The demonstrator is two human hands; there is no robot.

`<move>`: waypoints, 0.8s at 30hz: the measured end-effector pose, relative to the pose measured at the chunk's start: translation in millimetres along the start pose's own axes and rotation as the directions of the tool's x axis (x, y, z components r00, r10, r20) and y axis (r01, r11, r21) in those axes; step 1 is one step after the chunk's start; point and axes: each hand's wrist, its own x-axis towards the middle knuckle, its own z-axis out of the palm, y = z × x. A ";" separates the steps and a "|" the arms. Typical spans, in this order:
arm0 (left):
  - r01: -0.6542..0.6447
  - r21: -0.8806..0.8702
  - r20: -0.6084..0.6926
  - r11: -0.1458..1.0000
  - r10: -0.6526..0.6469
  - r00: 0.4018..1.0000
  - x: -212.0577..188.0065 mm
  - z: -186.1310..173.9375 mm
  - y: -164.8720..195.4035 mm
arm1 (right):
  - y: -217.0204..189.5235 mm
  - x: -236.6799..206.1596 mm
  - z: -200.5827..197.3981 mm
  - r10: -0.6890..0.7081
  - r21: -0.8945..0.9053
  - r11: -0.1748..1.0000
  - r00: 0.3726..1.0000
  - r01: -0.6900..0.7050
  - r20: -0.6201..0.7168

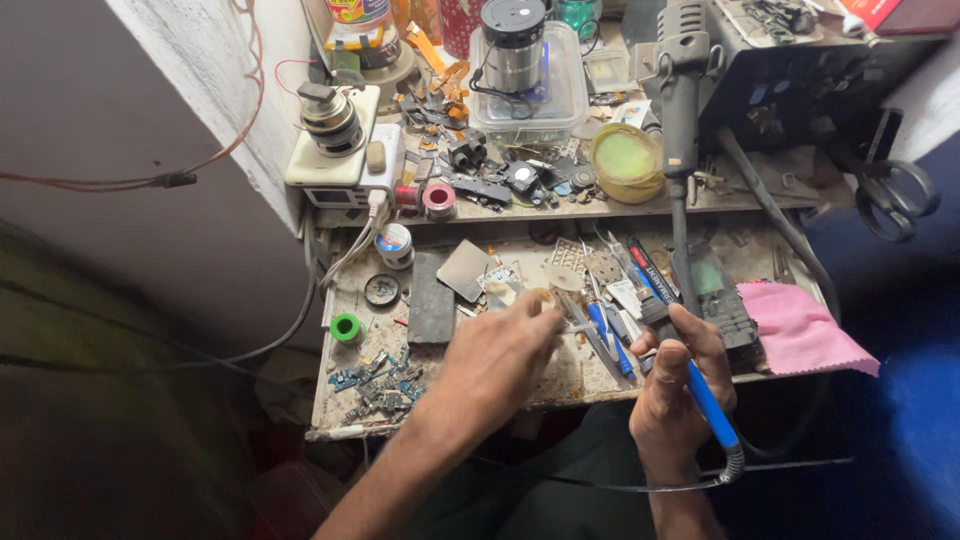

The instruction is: The person sits at a cluttered repair workbench and solders small electronic components onto circuit boards. They hold a soldering iron in one hand and use tweezers in the other to position and adjust small parts on the boards, working on several boards one at a time across the bench.

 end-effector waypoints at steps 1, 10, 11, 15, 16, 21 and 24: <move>-0.018 -0.017 -0.022 1.000 0.018 1.000 -3.6 2.1 1.7 | -0.1 -0.2 -0.4 -0.001 -0.008 1.000 1.000 0.001 0.003; -0.035 0.071 0.025 0.997 0.033 0.999 -2.4 20.8 -2.4 | 0.7 -1.9 -1.1 0.045 -0.012 0.999 0.999 -0.045 -0.023; -0.039 0.077 0.015 0.996 0.038 0.999 -2.2 21.2 -1.7 | 0.5 -1.7 -1.8 0.044 -0.016 0.999 0.999 -0.044 -0.025; -0.019 0.083 -0.008 0.996 0.019 1.000 -3.9 18.2 -2.2 | 1.5 -1.8 -2.0 0.048 -0.010 0.999 0.999 -0.048 -0.026; -0.006 0.080 -0.009 0.997 0.007 1.000 -4.4 16.9 -3.2 | 1.5 -1.8 -2.1 0.049 -0.005 0.999 0.998 -0.050 -0.026; -0.069 0.013 -0.014 0.998 0.069 0.998 -6.0 13.7 -4.5 | -1.3 -2.6 -1.2 0.061 -0.002 0.998 0.998 -0.061 -0.014; -0.064 0.032 -0.001 0.997 0.064 0.998 -4.1 13.0 -3.6 | -2.3 -2.8 -0.1 0.058 0.002 0.998 0.998 -0.058 -0.014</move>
